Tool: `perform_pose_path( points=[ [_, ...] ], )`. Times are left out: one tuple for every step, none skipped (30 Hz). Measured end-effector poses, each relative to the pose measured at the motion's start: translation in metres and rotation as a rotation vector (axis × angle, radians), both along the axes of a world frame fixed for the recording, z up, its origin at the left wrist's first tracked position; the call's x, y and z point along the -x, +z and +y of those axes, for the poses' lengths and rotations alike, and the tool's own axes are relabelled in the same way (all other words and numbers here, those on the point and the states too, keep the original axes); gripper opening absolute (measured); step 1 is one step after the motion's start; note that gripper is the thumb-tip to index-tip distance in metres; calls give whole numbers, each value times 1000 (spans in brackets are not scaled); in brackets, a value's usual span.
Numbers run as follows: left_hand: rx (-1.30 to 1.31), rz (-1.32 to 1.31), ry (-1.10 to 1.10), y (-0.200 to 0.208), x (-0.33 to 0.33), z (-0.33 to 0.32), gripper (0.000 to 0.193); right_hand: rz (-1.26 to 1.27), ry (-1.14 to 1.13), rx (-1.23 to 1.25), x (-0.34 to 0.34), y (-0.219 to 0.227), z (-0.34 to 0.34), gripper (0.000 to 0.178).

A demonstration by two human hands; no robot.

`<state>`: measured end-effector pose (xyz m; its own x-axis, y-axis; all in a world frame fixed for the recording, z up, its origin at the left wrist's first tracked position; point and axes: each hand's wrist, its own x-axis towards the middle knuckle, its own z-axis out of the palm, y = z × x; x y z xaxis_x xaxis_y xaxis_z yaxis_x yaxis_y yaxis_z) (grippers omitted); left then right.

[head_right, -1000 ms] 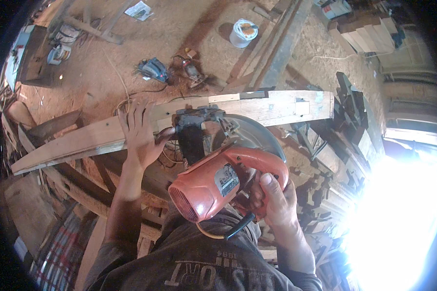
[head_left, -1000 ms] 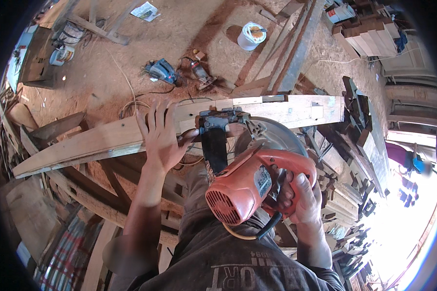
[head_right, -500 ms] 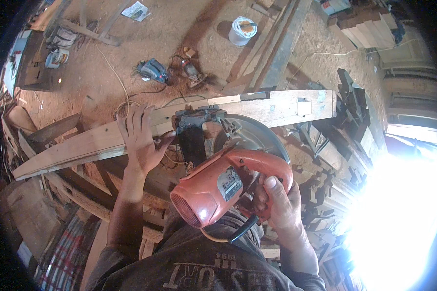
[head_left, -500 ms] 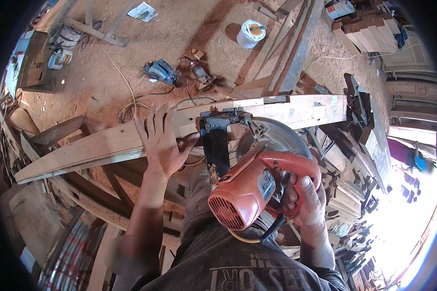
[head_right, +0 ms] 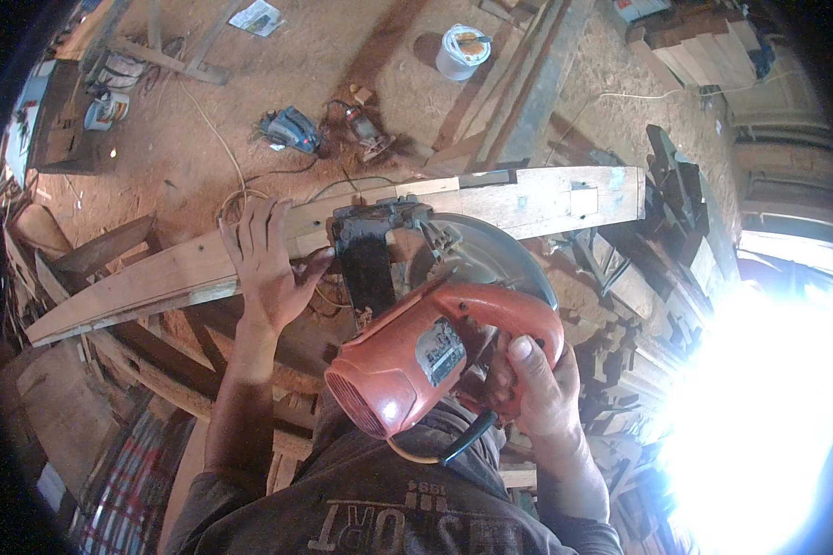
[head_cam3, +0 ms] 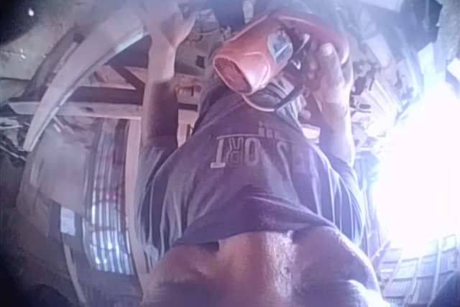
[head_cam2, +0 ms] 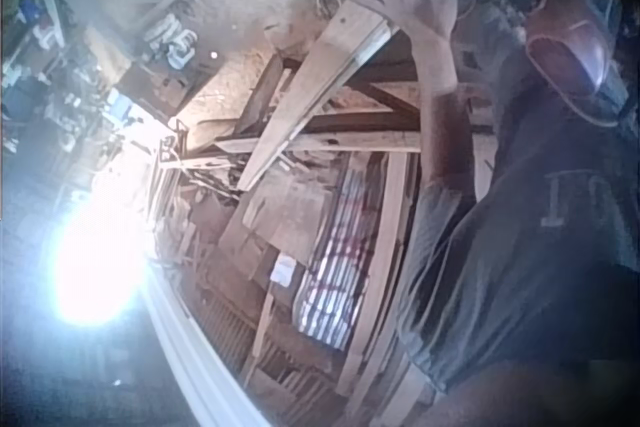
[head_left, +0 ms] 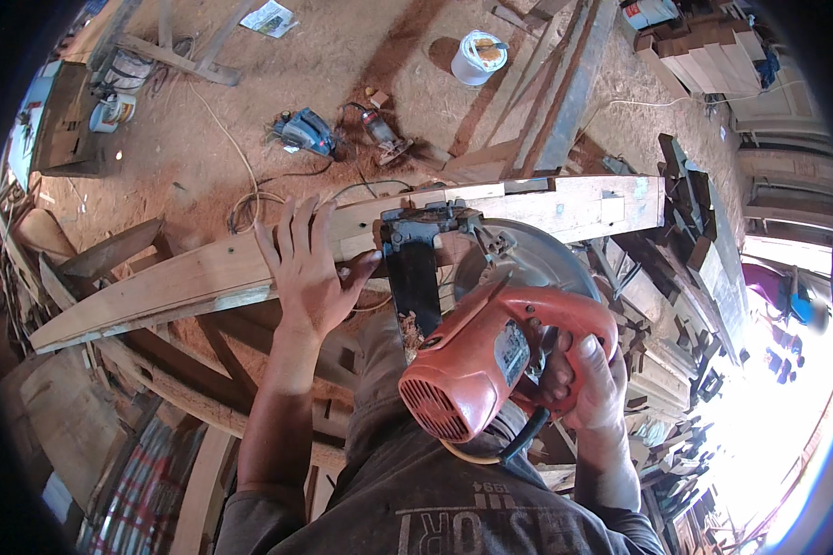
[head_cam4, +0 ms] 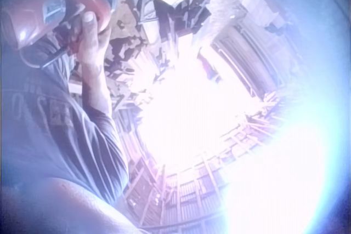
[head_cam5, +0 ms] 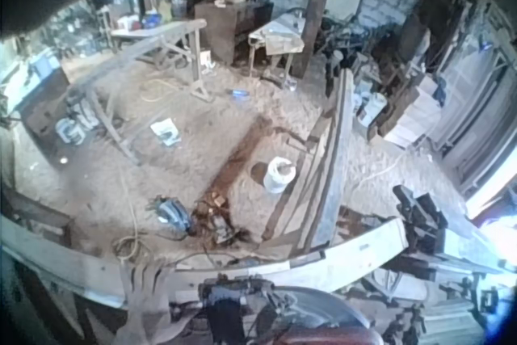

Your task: The person uses a chisel to carve a groove into a long wooden plank. They then use a circular saw to cut the plank. The person is working in a cluttered workshop with another person visible in the background.

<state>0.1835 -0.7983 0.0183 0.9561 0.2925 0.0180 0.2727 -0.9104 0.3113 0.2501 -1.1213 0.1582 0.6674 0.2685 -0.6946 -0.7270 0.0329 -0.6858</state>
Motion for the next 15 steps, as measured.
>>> perform_pose_path(
  points=[
    [-6,-6,-5,0,-1,0,85,1,1,-5,-1,0,0,49],
    [-3,-15,-1,1,-1,0,85,-4,0,-1,-1,1,1,50],
    [-1,-25,2,1,-2,-1,84,-8,-1,2,-1,1,2,50],
    [0,-33,6,2,-2,-1,84,-12,-1,5,-2,1,3,50],
    [-2,-30,6,1,-2,-1,84,-14,-6,6,-2,1,3,49],
    [-3,-27,7,1,-2,-1,83,-16,-11,7,-1,0,2,49],
    [-6,-25,7,1,-2,-1,83,-19,-16,9,-1,0,2,49],
    [-5,-26,7,1,-2,0,83,-18,-19,15,-1,0,3,48],
    [-5,-26,9,0,-2,0,84,-16,-21,21,-1,0,3,48],
    [-5,-27,9,0,-2,0,84,-15,-24,27,-2,0,3,47],
    [-11,-23,8,-1,-2,0,83,-12,-21,22,-2,0,3,47],
    [-16,-19,8,-2,-2,0,83,-8,-18,17,-3,1,3,47],
    [-22,-15,8,-2,-2,1,83,-5,-14,12,-4,1,3,46],
    [-21,-15,6,-2,-2,1,83,-1,-18,12,-4,1,4,46],
    [-21,-15,3,0,-3,0,83,2,-23,11,-4,1,4,46]
  ],
)
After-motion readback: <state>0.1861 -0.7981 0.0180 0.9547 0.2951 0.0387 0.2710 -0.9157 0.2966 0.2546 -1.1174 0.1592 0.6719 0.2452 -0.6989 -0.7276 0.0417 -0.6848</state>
